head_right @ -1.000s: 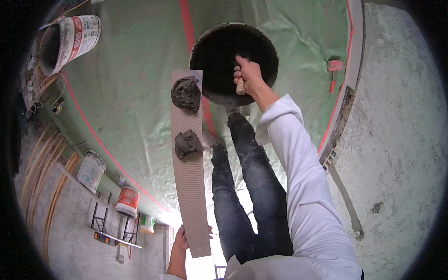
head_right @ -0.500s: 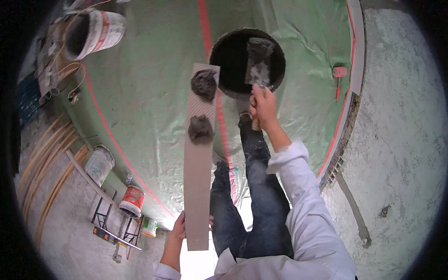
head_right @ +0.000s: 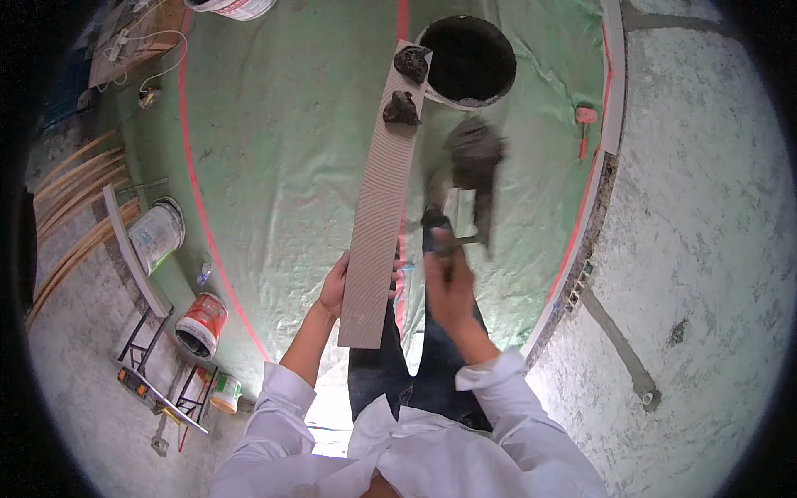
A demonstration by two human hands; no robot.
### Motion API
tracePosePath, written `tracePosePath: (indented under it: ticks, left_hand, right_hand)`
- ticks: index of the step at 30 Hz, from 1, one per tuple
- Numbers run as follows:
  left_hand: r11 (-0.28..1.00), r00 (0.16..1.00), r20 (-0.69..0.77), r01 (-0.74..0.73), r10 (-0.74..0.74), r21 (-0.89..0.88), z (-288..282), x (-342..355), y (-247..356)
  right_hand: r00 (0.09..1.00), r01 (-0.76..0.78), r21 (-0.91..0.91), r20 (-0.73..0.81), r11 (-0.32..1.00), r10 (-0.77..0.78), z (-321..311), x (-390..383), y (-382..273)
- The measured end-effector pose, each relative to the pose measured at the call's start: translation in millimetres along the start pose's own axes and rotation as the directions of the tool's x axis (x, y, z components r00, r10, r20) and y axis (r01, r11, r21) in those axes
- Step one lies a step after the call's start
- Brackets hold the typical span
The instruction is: Applying mortar to a tile strip and fixing it to a wall.
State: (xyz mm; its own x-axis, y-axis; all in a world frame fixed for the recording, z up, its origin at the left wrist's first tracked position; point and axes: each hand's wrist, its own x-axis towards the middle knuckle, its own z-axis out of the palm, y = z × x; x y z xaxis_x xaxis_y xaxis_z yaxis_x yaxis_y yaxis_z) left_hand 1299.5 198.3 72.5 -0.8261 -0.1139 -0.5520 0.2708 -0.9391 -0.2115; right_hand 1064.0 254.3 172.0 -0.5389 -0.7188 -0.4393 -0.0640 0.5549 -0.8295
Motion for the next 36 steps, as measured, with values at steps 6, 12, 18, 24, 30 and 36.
tracePosePath:
  ticks: [6,12,18,24,30,36]
  left_hand:
    - [0.992,0.996,-0.087,-0.041,0.030,-0.123,-75,-9,-15]
    - [1.000,1.000,0.005,-0.002,0.002,-0.009,-21,-10,-11]
    - [0.994,0.994,-0.092,0.055,-0.063,-0.092,-11,-43,-33]
    - [0.981,0.981,-0.157,0.083,-0.112,-0.176,6,-51,-10]
    - [0.971,0.943,-0.291,0.101,-0.162,-0.215,28,-45,-1]
    - [0.957,0.920,-0.336,0.112,-0.201,-0.267,35,-52,-16]
  right_hand:
    - [0.983,-0.123,-0.180,0.113,0.976,0.144,83,-44,56]
    - [0.962,-0.243,0.066,0.145,0.968,0.231,30,-41,33]
    - [0.964,-0.264,-0.085,0.010,0.961,0.266,-65,70,33]
    - [0.874,-0.446,0.024,0.227,0.895,0.429,-86,281,43]
    - [0.815,-0.521,-0.083,0.248,0.849,0.524,-45,506,135]
    - [0.730,-0.583,-0.123,0.355,0.803,0.585,3,625,176]
